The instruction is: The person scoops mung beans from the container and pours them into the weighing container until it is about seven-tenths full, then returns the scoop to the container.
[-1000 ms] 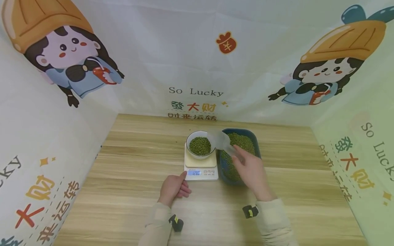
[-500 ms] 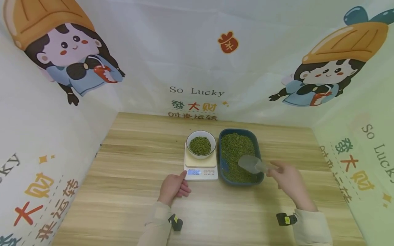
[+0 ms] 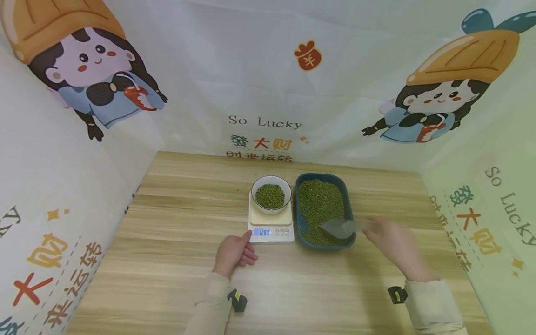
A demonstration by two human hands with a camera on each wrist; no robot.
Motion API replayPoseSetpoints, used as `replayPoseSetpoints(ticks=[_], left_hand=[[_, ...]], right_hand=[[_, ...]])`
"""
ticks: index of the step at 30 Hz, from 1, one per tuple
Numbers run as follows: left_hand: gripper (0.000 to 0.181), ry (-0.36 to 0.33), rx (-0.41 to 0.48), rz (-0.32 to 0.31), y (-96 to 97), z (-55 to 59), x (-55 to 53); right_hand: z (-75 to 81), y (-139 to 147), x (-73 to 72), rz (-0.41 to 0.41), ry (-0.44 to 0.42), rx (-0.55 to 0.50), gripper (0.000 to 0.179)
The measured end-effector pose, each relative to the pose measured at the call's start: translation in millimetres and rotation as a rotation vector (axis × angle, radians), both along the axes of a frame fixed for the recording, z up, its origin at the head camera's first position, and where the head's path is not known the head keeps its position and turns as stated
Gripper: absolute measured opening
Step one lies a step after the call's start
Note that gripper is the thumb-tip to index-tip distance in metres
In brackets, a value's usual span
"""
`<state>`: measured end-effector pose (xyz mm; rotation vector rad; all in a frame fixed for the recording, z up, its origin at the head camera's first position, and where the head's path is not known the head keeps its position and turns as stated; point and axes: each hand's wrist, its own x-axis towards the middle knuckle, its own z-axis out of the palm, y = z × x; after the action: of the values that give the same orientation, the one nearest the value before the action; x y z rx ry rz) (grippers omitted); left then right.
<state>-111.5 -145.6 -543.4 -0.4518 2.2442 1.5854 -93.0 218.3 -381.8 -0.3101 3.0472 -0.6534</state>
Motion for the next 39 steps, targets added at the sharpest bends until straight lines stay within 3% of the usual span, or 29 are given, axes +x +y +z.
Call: replayPoseSetpoints(ticks=[5,8,11,15,19,24,27,30,35,39], left_hand=[[0.058,-0.003,-0.022,0.0,-2.3,0.1,0.0],[0.059,0.002,-0.036,-0.004,-3.4,0.6,-0.5],[0.059,0.007,-0.028,-0.005,-3.3,0.5,-0.9],[0.059,0.003,-0.015,-0.009,-0.9,1.4,-0.1],[0.058,-0.004,-0.025,-0.01,-1.0,4.4,-1.1],[0.06,-0.01,-0.029,-0.005,-3.5,5.7,-4.7],[0.06,-0.009,-0.034,0.017,-4.6,4.4,-4.9],[0.06,-0.01,-0.02,0.026,-4.3,1.5,-4.0],[0.061,-0.028,0.01,0.015,-0.8,-3.1,-2.1],[0.061,-0.028,0.002,0.026,1.1,-3.3,-2.8]], right_hand=[[20.9,-3.3,-3.3,0.096,0.12,0.11,0.032],[28.2,-7.6,-3.8,0.121,0.104,0.137,0.013],[25.7,-12.2,-4.7,0.113,0.066,0.142,0.015],[12.3,-14.8,-3.0,0.073,0.116,0.141,0.011],[0.6,-18.4,-1.0,0.042,0.201,0.135,0.022],[-17.4,-26.4,-5.8,0.007,0.18,0.111,0.01],[-37.3,-36.3,-15.9,-0.04,0.145,0.057,0.009],[-63.1,-48.1,-26.4,-0.111,0.13,-0.005,0.02],[-99.6,-60.9,-35.3,-0.227,0.215,-0.074,0.03],[-110.8,-61.0,-43.3,-0.247,0.256,-0.11,0.033]])
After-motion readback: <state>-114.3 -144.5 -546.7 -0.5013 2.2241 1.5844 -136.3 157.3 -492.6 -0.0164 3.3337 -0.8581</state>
